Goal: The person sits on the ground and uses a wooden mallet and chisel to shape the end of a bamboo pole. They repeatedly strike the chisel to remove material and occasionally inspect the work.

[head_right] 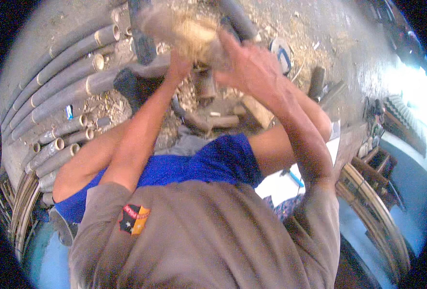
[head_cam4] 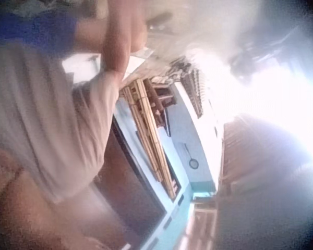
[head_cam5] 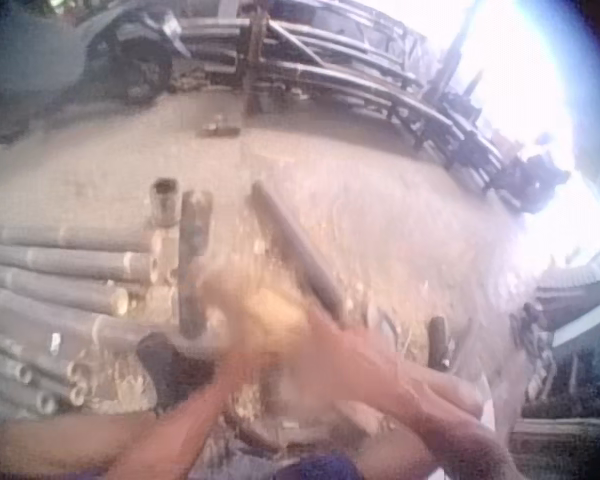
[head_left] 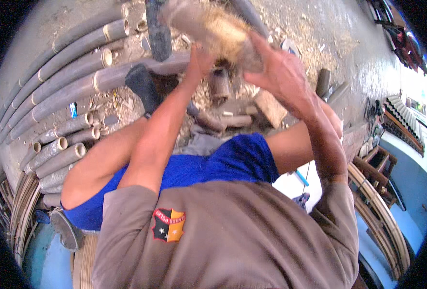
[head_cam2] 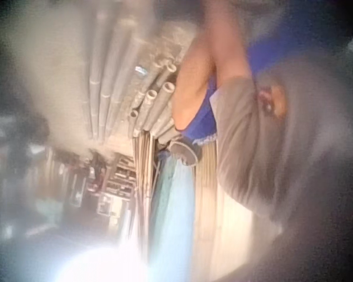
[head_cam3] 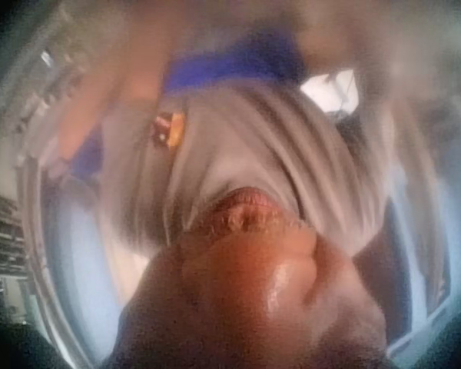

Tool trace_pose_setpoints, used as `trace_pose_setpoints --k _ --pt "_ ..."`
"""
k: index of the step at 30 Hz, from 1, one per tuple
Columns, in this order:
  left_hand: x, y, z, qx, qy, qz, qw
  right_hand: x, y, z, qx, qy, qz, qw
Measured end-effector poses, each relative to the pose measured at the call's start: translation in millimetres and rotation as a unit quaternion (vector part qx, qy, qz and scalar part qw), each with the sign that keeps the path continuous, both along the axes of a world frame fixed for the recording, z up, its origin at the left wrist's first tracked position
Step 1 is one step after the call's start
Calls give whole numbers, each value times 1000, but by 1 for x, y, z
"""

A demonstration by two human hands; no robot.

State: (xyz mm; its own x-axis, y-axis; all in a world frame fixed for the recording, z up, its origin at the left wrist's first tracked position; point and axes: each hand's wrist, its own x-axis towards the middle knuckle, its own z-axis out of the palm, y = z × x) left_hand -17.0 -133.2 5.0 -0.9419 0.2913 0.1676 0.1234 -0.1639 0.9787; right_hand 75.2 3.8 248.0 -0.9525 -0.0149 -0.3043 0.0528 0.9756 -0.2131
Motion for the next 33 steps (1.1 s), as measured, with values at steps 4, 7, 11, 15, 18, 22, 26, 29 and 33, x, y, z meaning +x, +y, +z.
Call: trace_pose_setpoints --k 4,7,11,15,18,22,26,29,33 --pt "3 2 -1 21 -173 22 985 23 10 2 -99 104 -93 985" --pt "4 2 10 106 -166 54 979 36 19 5 -119 95 -153 976" --pt "4 5 42 105 -180 26 978 42 20 15 -124 84 -193 970" --pt "36 38 64 17 -80 77 994 45 19 20 -140 88 -239 957" --pt "55 64 63 -100 53 67 991 53 27 17 -124 77 -269 952" --pt "60 84 53 -139 115 80 980 65 50 11 -159 114 -313 929" --pt "57 87 44 -139 89 91 982 71 66 10 -154 128 -323 925" --pt "56 89 40 -134 75 99 983 71 67 8 -162 132 -316 925" --pt "56 91 37 -133 70 100 983 69 67 4 -192 152 -303 921"
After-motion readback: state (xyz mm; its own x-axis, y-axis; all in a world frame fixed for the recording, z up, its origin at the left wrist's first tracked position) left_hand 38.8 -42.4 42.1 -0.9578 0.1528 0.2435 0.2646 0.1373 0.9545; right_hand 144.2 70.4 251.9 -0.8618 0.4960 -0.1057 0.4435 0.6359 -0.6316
